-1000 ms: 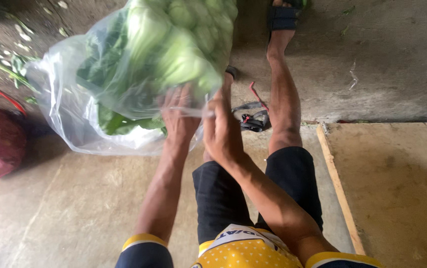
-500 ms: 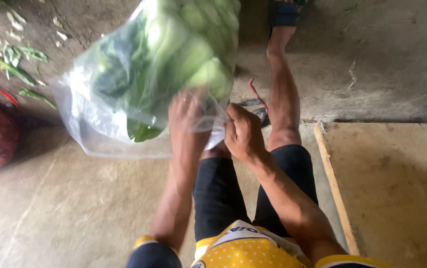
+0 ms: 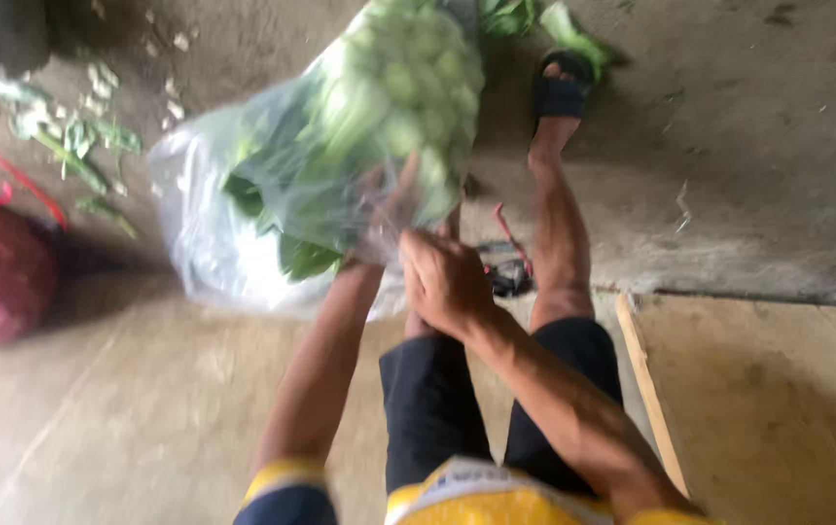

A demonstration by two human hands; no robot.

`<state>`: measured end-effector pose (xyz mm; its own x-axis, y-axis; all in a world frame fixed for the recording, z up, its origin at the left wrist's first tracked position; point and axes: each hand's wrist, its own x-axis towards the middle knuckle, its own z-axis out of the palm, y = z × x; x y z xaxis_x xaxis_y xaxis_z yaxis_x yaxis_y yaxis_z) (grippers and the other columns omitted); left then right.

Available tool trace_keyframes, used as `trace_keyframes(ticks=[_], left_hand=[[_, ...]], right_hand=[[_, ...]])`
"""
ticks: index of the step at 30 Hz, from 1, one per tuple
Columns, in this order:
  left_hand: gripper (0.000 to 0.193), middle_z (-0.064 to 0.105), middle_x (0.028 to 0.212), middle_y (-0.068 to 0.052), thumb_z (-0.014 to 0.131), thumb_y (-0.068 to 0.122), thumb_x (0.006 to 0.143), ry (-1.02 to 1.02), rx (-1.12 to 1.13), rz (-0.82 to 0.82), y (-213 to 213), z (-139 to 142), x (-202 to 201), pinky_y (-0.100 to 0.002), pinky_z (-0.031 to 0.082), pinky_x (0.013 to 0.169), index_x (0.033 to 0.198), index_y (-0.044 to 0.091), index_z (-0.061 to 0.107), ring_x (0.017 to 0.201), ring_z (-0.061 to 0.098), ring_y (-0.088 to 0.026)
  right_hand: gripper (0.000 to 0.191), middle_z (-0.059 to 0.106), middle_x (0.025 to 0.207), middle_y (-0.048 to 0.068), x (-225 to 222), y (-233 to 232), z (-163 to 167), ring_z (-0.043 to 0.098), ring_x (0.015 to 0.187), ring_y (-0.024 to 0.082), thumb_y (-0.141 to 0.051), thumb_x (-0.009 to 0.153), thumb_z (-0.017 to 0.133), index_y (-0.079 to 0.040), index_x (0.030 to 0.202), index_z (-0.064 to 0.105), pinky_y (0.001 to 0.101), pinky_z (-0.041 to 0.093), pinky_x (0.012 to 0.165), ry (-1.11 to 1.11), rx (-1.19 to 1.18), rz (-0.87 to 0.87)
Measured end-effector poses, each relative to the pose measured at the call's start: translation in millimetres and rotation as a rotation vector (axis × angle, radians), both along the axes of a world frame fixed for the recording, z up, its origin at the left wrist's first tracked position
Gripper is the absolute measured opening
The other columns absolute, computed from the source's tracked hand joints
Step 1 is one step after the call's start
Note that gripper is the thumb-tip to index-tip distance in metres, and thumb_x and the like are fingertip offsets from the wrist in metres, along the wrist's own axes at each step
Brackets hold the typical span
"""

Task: The person sits on the floor and packs bok choy into clear plastic bags, gathering handfuls of the leafy greens from large piles on the ground, arranging them in the bags, and opening new plastic bags to continue filling them.

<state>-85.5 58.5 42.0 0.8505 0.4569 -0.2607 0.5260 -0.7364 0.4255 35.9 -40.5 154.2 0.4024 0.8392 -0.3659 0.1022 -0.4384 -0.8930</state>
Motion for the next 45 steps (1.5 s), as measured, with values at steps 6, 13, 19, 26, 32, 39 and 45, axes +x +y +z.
trace_keyframes(ticks=[6, 13, 19, 26, 32, 39, 45], left_hand=[[0.069, 0.057, 0.135, -0.015, 0.074, 0.019, 0.084, -0.196, -0.186, 0.278, 5.1, 16.1, -3.6, -0.042, 0.049, 0.107, 0.15, 0.017, 0.054, 0.124, 0.058, -0.03], [0.073, 0.056, 0.143, -0.016, 0.07, 0.043, 0.093, 0.106, 0.363, 0.261, 63.1, 30.0, 1.8, -0.05, 0.031, 0.117, 0.152, 0.007, 0.046, 0.133, 0.053, -0.032], [0.069, 0.066, 0.133, -0.017, 0.073, 0.037, 0.095, 0.13, 0.063, 0.037, 114.7, -1.4, 6.1, -0.047, 0.041, 0.107, 0.15, -0.001, 0.056, 0.121, 0.061, -0.032], [0.071, 0.07, 0.123, -0.019, 0.079, 0.059, 0.088, -0.155, -0.172, 0.085, 148.4, -21.5, 0.1, -0.049, 0.047, 0.098, 0.131, 0.004, 0.066, 0.111, 0.066, -0.036], [0.08, 0.043, 0.163, -0.01, 0.067, 0.059, 0.103, 0.184, 0.293, 0.38, 57.5, 15.7, 20.3, -0.053, 0.024, 0.128, 0.162, 0.018, 0.033, 0.15, 0.044, -0.021], [0.095, 0.02, 0.174, -0.003, 0.065, 0.065, 0.097, -0.49, -0.414, 0.81, 51.1, -30.2, 34.5, -0.063, 0.005, 0.128, 0.168, 0.03, 0.012, 0.161, 0.021, -0.024], [0.092, -0.001, 0.176, -0.006, 0.047, 0.082, 0.1, -0.106, 0.225, 0.63, 28.4, -7.3, -2.5, -0.07, -0.017, 0.122, 0.171, 0.032, 0.014, 0.163, -0.003, -0.032]], right_hand=[[0.009, 0.06, 0.082, 0.019, 42.3, 16.4, 31.3, 0.064, 0.077, 0.039, -0.003, 0.095, 0.056, -0.002, 0.087, 0.051, 0.0471, 0.051, 0.067, -0.083, -0.058, 0.161], [0.063, 0.068, 0.098, 0.023, 52.8, 127.6, 39.9, 0.068, 0.08, 0.035, -0.03, 0.098, 0.067, 0.005, 0.143, 0.04, 0.0424, 0.056, 0.068, -0.328, 0.057, 0.194], [0.011, 0.07, 0.077, 0.013, 23.2, 133.5, 3.8, 0.071, 0.063, 0.028, -0.015, 0.108, 0.066, -0.004, 0.107, 0.065, 0.0396, 0.052, 0.052, -0.303, 0.044, 0.254], [0.015, 0.071, 0.083, 0.019, 26.6, 106.8, 3.0, 0.074, 0.074, 0.033, -0.009, 0.106, 0.062, 0.004, 0.111, 0.066, 0.0407, 0.056, 0.059, -0.281, 0.116, 0.296], [0.018, 0.075, 0.098, 0.019, 20.6, 120.9, 10.4, 0.076, 0.085, 0.03, -0.012, 0.109, 0.06, 0.002, 0.119, 0.065, 0.0368, 0.062, 0.071, -0.325, 0.198, 0.227], [0.015, 0.074, 0.082, 0.012, 20.7, 122.7, 1.6, 0.074, 0.068, 0.02, -0.01, 0.107, 0.062, -0.003, 0.116, 0.07, 0.0337, 0.059, 0.056, -0.215, 0.073, 0.277], [0.012, 0.073, 0.084, 0.011, 35.0, 143.9, -10.3, 0.071, 0.069, 0.02, -0.01, 0.111, 0.062, -0.003, 0.117, 0.07, 0.0351, 0.051, 0.057, -0.33, 0.099, 0.199]])
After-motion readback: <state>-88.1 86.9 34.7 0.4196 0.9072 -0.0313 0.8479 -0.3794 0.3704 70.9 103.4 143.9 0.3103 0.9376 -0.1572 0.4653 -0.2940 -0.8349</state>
